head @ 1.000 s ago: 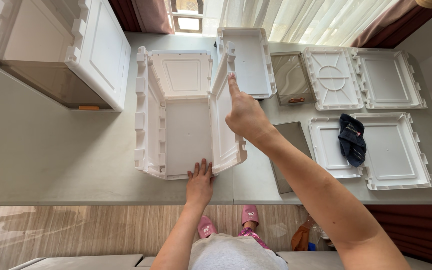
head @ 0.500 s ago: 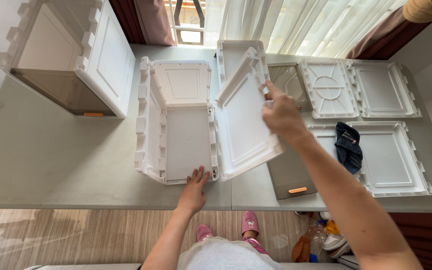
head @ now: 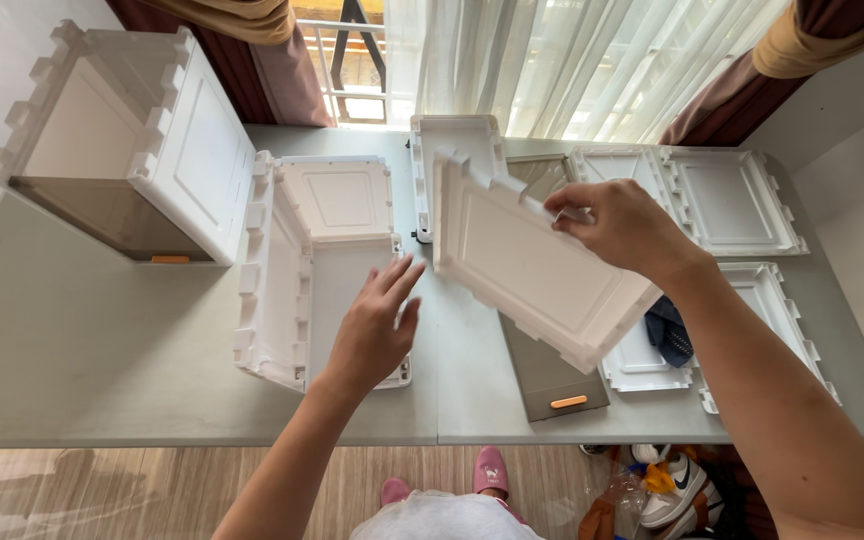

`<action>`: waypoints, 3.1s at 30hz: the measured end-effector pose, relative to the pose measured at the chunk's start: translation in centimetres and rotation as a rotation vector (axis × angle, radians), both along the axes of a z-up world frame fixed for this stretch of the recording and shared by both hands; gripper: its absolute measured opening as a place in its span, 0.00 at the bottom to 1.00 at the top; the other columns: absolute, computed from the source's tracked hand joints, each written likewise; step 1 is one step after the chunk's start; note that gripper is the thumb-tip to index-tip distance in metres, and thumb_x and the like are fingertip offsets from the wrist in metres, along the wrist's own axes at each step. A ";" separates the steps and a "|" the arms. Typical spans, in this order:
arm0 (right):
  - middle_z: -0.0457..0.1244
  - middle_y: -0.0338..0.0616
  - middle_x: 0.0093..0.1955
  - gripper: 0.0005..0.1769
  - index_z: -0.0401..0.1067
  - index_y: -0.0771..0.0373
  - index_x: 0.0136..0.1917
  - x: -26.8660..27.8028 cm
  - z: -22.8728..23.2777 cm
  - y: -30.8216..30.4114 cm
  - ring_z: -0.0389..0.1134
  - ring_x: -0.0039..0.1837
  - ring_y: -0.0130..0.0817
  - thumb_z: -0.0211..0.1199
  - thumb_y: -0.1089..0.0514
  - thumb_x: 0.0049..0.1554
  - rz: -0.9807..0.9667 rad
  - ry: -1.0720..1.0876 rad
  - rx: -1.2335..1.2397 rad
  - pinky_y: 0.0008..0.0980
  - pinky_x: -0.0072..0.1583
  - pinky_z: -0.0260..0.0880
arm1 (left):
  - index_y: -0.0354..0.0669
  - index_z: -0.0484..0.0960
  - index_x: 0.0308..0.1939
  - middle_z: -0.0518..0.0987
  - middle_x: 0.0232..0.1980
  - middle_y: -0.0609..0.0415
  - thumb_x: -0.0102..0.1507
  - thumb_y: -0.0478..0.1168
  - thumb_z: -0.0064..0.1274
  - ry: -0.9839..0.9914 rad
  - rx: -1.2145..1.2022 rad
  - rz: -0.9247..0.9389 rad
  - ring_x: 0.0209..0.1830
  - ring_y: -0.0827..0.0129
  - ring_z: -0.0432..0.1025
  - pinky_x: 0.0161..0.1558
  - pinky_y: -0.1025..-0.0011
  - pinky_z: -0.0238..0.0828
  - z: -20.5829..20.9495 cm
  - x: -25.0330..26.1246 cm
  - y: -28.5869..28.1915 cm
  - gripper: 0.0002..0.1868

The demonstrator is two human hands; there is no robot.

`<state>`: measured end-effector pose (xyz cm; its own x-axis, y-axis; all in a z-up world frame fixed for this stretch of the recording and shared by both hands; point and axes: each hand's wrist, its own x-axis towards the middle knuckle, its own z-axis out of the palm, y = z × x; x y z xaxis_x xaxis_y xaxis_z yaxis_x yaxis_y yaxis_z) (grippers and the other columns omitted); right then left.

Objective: The person assembles a white plastic storage box by snapping together side panels and inserting a translucent front panel with a handle. They then wipe the exterior of a separate white plastic box with a dark cloth.

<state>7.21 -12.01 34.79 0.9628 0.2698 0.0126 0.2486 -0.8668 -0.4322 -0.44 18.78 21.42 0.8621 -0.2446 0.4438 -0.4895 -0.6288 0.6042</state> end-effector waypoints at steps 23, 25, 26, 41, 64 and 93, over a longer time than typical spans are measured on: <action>0.64 0.44 0.68 0.23 0.72 0.55 0.65 -1.6 -3.4 -4.1 0.61 0.73 0.42 0.67 0.47 0.59 0.260 -0.717 -0.011 0.61 0.79 0.44 | 0.46 0.83 0.46 0.83 0.29 0.48 0.67 0.45 0.52 0.295 0.006 0.359 0.28 0.53 0.77 0.31 0.55 0.70 0.9 1.2 -7.9 0.09; 0.61 0.48 0.72 0.24 0.70 0.56 0.68 -1.6 -4.7 -5.1 0.58 0.76 0.46 0.66 0.48 0.62 0.154 -0.711 0.117 0.57 0.79 0.50 | 0.46 0.83 0.44 0.82 0.26 0.50 0.67 0.45 0.52 0.418 -0.120 0.443 0.25 0.57 0.75 0.29 0.59 0.68 0.1 1.1 -7.5 0.10; 0.58 0.49 0.73 0.24 0.69 0.56 0.70 -1.7 -5.5 -5.5 0.56 0.77 0.47 0.65 0.49 0.63 0.092 -0.696 0.195 0.54 0.78 0.53 | 0.46 0.83 0.44 0.81 0.24 0.52 0.67 0.46 0.52 0.490 -0.199 0.480 0.22 0.61 0.74 0.29 0.62 0.67 -0.4 0.9 -7.3 0.10; 0.48 0.53 0.82 0.53 0.34 0.41 0.84 -4.5 -14.7 -9.1 0.71 0.59 0.39 0.63 0.47 0.57 -0.203 0.049 0.911 0.28 0.52 0.76 | 0.40 0.85 0.36 0.71 0.25 0.67 0.67 0.50 0.55 0.775 -0.977 0.510 0.23 0.82 0.58 0.25 0.76 0.57 -12.2 0.2 -9.4 0.16; 0.60 0.46 0.67 0.39 0.58 0.54 0.78 -2.6 -8.9 -2.8 0.60 0.39 0.26 0.58 0.65 0.54 0.025 0.269 0.503 0.26 0.47 0.69 | 0.41 0.74 0.65 0.75 0.64 0.49 0.65 0.44 0.54 0.678 -0.777 0.568 0.58 0.66 0.75 0.57 0.68 0.72 -15.7 -2.2 -10.4 0.25; 0.61 0.57 0.65 0.40 0.60 0.57 0.77 3.7 -10.7 12.7 0.70 0.58 0.48 0.56 0.59 0.51 -0.113 0.212 0.176 0.39 0.67 0.66 | 0.28 0.60 0.74 0.57 0.79 0.35 0.68 0.44 0.48 0.171 0.287 0.424 0.80 0.48 0.49 0.76 0.59 0.47 0.8 1.6 12.0 0.34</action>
